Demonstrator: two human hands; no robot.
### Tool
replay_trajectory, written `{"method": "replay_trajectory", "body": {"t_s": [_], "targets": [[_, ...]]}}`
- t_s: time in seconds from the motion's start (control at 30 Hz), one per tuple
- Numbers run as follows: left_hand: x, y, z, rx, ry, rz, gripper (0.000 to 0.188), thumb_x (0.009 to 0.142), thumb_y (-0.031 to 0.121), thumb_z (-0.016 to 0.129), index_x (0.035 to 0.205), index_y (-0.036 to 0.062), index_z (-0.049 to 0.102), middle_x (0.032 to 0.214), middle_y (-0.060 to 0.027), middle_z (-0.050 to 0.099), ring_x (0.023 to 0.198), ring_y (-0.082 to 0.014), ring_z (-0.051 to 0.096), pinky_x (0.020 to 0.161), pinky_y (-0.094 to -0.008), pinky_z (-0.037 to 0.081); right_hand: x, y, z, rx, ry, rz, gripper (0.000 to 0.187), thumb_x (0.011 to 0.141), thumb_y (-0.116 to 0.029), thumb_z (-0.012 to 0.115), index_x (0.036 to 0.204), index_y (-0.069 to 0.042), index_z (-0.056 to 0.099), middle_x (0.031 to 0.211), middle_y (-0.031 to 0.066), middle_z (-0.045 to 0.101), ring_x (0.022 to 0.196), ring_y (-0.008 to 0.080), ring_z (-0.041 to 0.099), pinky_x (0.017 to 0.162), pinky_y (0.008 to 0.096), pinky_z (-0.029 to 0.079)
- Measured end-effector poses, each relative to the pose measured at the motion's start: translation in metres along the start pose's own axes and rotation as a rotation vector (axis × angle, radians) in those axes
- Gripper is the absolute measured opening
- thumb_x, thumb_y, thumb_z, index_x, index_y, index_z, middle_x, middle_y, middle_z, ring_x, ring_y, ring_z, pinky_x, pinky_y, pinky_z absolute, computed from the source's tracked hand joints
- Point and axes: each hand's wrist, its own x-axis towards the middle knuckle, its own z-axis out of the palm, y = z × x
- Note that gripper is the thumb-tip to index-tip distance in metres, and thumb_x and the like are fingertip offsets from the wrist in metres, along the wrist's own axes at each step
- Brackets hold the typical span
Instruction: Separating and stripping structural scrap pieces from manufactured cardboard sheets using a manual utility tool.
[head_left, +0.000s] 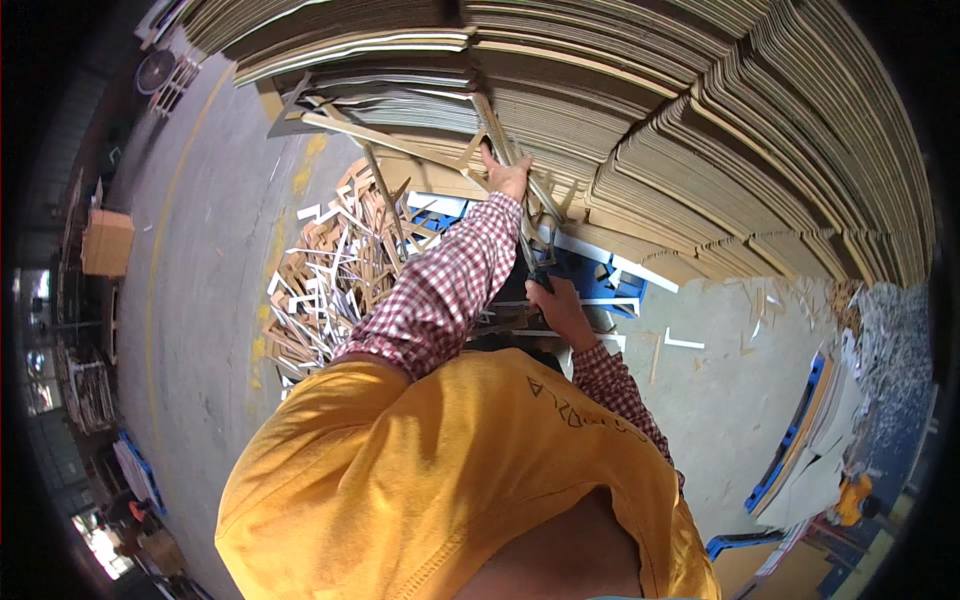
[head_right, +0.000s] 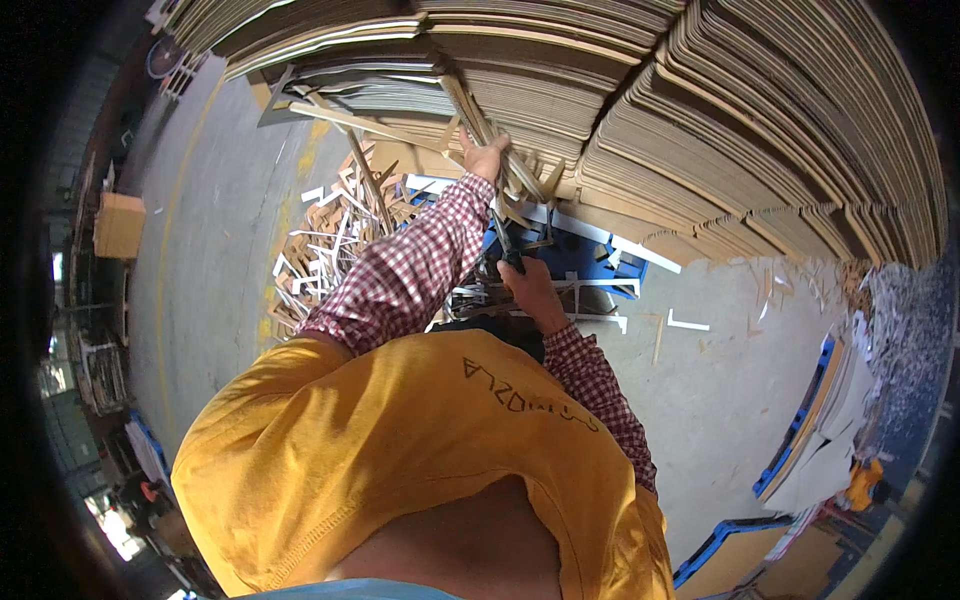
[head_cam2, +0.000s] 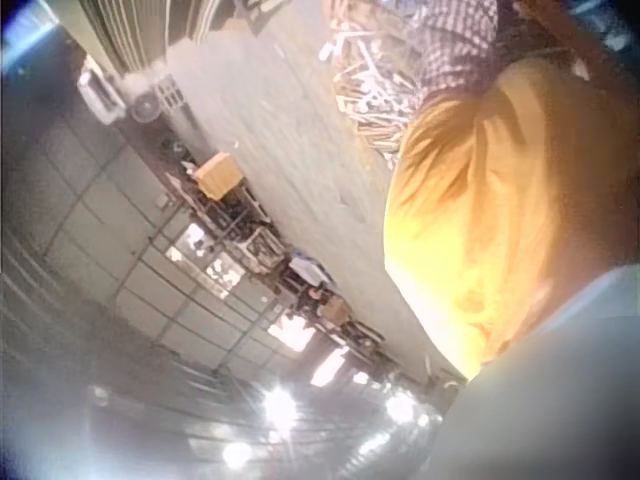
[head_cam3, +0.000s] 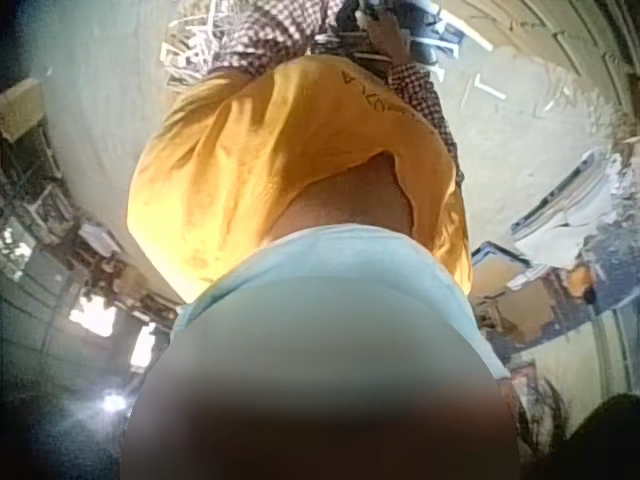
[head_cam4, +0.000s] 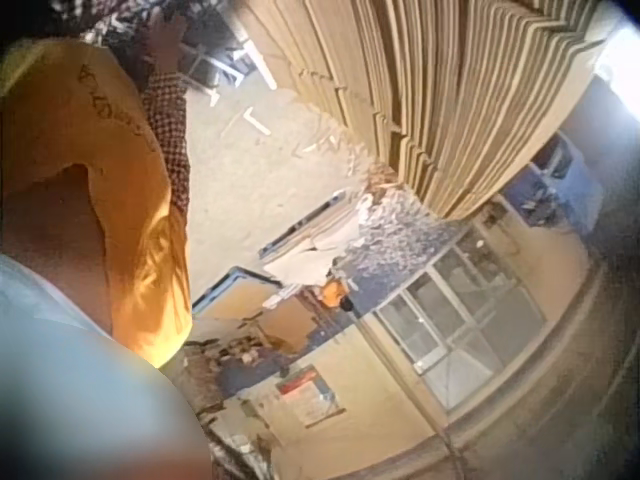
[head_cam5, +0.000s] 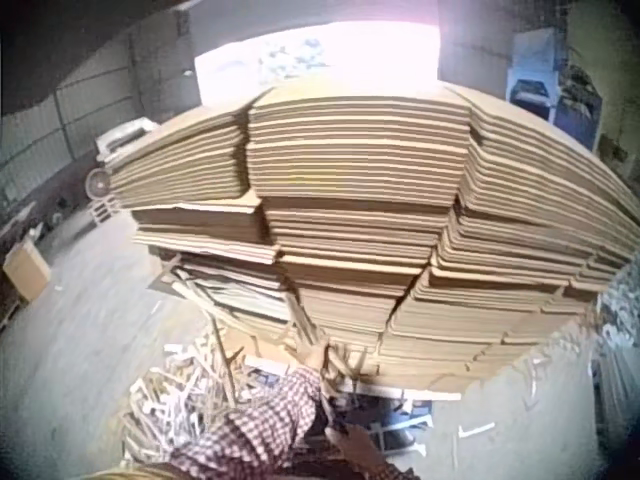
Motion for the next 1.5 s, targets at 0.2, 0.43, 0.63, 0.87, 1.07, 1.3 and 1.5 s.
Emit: {"method": "replay_trajectory", "body": {"t_s": [0.2, 0.43, 0.63, 0.87, 1.07, 1.3, 1.5], "targets": [[0.024, -0.015, -0.07, 0.623, 0.107, 0.227, 0.039, 0.074, 0.034, 0.057, 0.089, -0.002, 0.064, 0.078, -0.0216, 0.064, 0.074, -0.03, 0.063, 0.069, -0.0358, 0.048, 0.006, 0.016, -0.053, -0.116, -0.221, -0.127, 0.038, 0.081, -0.034, 0.06, 0.067, 0.001, 0.059, 0.056, 0.0032, 0.053, 0.054, 0.0091, 0.046, 0.05, 0.0284, 0.037], [-0.104, 0.008, -0.221, 0.833, 0.061, 0.01, 0.039, 0.076, 0.032, 0.057, 0.097, -0.0013, 0.06, 0.08, -0.0182, 0.063, 0.077, -0.0266, 0.06, 0.072, -0.0365, 0.046, 0.033, -0.099, -0.119, -0.124, -0.003, -0.355, 0.02, 0.084, -0.02, 0.061, 0.076, -0.002, 0.058, 0.062, -0.0059, 0.045, 0.057, 0.0032, 0.038, 0.049, 0.0209, 0.032], [-0.231, -0.035, -0.439, 1.169, 0.556, -0.287, 0.043, 0.074, 0.034, 0.06, 0.09, -0.0065, 0.062, 0.079, -0.0283, 0.061, 0.082, -0.0408, 0.061, 0.07, -0.0448, 0.049, 0.072, -0.112, -0.112, 0.004, -0.044, -0.509, 0.025, 0.083, -0.022, 0.063, 0.07, -0.003, 0.054, 0.06, -0.0079, 0.039, 0.057, 0.003, 0.033, 0.049, 0.0218, 0.027], [-0.327, -0.11, -0.486, 1.015, 0.546, -0.318, 0.053, 0.08, 0.043, 0.058, 0.111, -0.0004, 0.058, 0.1, -0.0252, 0.06, 0.098, -0.0339, 0.058, 0.081, -0.0416, 0.046, 0.107, -0.107, -0.066, -0.02, -0.105, -0.458, 0.023, 0.086, -0.022, 0.06, 0.089, 0.0, 0.065, 0.069, -0.0063, 0.05, 0.062, 0.003, 0.038, 0.054, 0.021, 0.03], [-0.174, -0.05, -0.381, 1.151, 0.041, -0.318, 0.053, 0.079, 0.044, 0.061, 0.105, -0.0021, 0.061, 0.098, -0.0192, 0.064, 0.09, -0.0297, 0.061, 0.081, -0.0362, 0.048, 0.114, -0.154, -0.02, -0.073, -0.035, -0.459, 0.034, 0.083, -0.031, 0.061, 0.069, 0.0, 0.058, 0.055, -0.0039, 0.043, 0.055, 0.006, 0.037, 0.051, 0.0249, 0.031], [-0.091, 0.143, -0.249, 0.626, -0.204, 0.583, 0.035, 0.084, 0.023, 0.057, 0.11, 0.0008, 0.058, 0.105, -0.0169, 0.06, 0.097, -0.0264, 0.059, 0.084, -0.0326, 0.046, 0.103, -0.16, 0.023, -0.061, 0.072, -0.338, 0.025, 0.085, -0.024, 0.058, 0.073, -0.003, 0.058, 0.059, -0.0008, 0.05, 0.056, 0.0075, 0.044, 0.054, 0.0257, 0.038], [0.004, 0.153, -0.243, 0.923, -0.384, 0.913, 0.045, 0.089, 0.036, 0.047, 0.124, 0.0072, 0.048, 0.124, -0.0202, 0.05, 0.118, -0.033, 0.045, 0.1, -0.0397, 0.035, 0.037, -0.128, 0.065, -0.329, -0.203, -0.112, 0.028, 0.085, -0.029, 0.059, 0.089, -0.001, 0.065, 0.068, 0.0046, 0.06, 0.058, 0.0117, 0.051, 0.057, 0.0275, 0.042]]}}
